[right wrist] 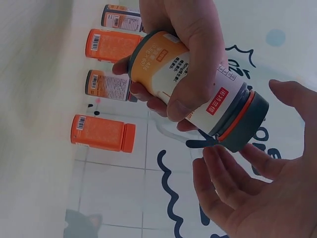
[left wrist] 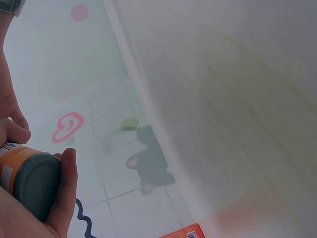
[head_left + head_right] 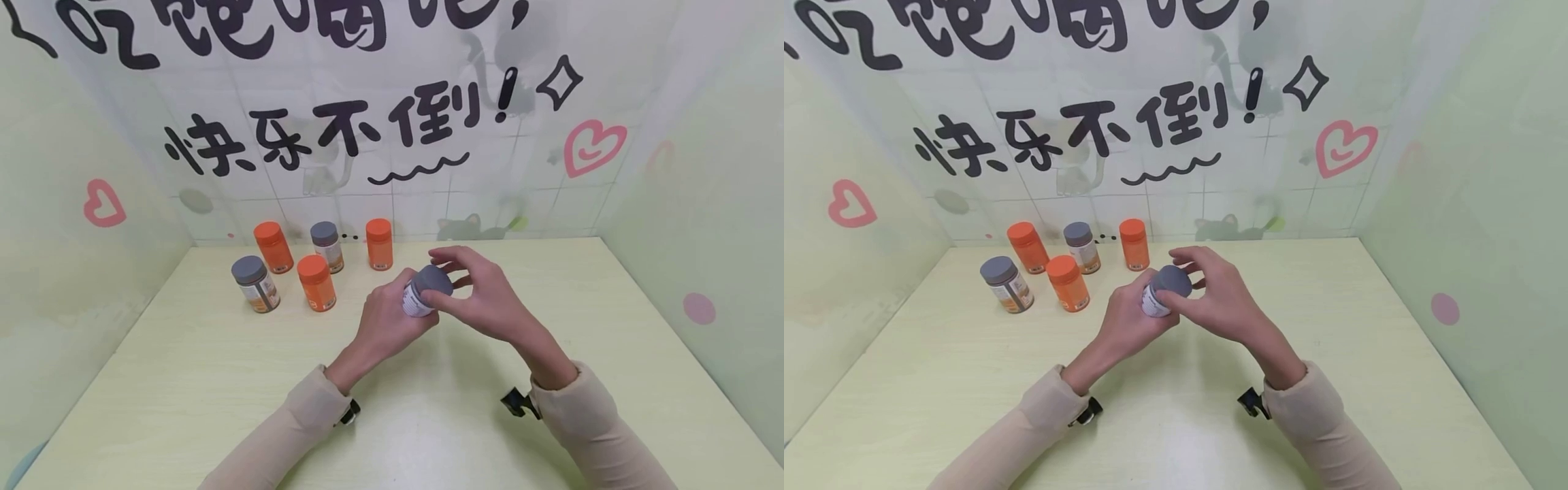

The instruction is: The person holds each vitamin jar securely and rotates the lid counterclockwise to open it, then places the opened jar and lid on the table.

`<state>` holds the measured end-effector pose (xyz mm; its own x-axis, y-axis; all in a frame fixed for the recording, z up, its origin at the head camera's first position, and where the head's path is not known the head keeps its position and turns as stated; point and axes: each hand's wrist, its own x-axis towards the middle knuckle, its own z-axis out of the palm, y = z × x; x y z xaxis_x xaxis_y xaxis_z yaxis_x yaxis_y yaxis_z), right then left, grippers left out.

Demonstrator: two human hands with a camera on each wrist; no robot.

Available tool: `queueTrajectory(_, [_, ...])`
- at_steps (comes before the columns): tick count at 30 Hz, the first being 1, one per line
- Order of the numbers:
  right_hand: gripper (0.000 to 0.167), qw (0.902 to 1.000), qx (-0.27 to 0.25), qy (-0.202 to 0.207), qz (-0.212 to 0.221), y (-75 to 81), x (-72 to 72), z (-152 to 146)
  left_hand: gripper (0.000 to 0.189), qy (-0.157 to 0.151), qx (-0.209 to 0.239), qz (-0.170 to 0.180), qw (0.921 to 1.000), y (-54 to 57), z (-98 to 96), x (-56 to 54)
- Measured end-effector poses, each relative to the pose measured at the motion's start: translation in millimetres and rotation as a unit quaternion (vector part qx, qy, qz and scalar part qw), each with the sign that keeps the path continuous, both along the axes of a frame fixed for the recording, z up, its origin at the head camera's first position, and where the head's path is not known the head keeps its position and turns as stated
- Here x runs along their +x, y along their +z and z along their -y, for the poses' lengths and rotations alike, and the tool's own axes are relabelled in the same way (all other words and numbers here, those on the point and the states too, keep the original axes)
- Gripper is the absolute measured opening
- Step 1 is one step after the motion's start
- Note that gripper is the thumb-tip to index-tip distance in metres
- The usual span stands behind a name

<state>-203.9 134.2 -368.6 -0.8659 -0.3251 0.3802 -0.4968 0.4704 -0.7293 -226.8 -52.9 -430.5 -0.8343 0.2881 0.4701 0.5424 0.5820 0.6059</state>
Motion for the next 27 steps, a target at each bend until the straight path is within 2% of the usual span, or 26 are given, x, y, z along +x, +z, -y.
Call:
queueTrajectory(6, [0.05,0.9951,0.012,-0.079,0.059,-0.5,0.3,2.9,0.036,-0.005,0.001,0.001,1.0,-0.7,1.2,0.8])
queueTrajectory(10, [0.046,0.9933,0.017,-0.09,0.069,-1.7,-0.6,3.8,0.036,-0.009,0.003,-0.001,1.0,-0.6,1.5,0.9])
queueTrajectory(13, [0.042,0.9947,0.013,-0.077,0.067,-1.7,-1.2,3.2,0.036,-0.01,0.002,-0.001,1.0,-0.3,1.2,0.6])
queueTrajectory(17, [0.041,0.9983,0.006,-0.039,0.043,-0.3,0.1,0.5,0.035,-0.008,-0.001,0.001,1.0,0.1,0.3,0.3])
queueTrajectory(23, [0.048,0.9997,0.015,0.018,0.003,0.9,2.5,-2.3,0.036,-0.004,-0.002,0.008,1.0,1.3,0.3,1.0])
queueTrajectory(27, [0.056,0.9994,0.02,0.029,-0.003,2.7,3.1,-1.4,0.036,0.001,-0.003,0.004,1.0,1.6,0.4,1.0])
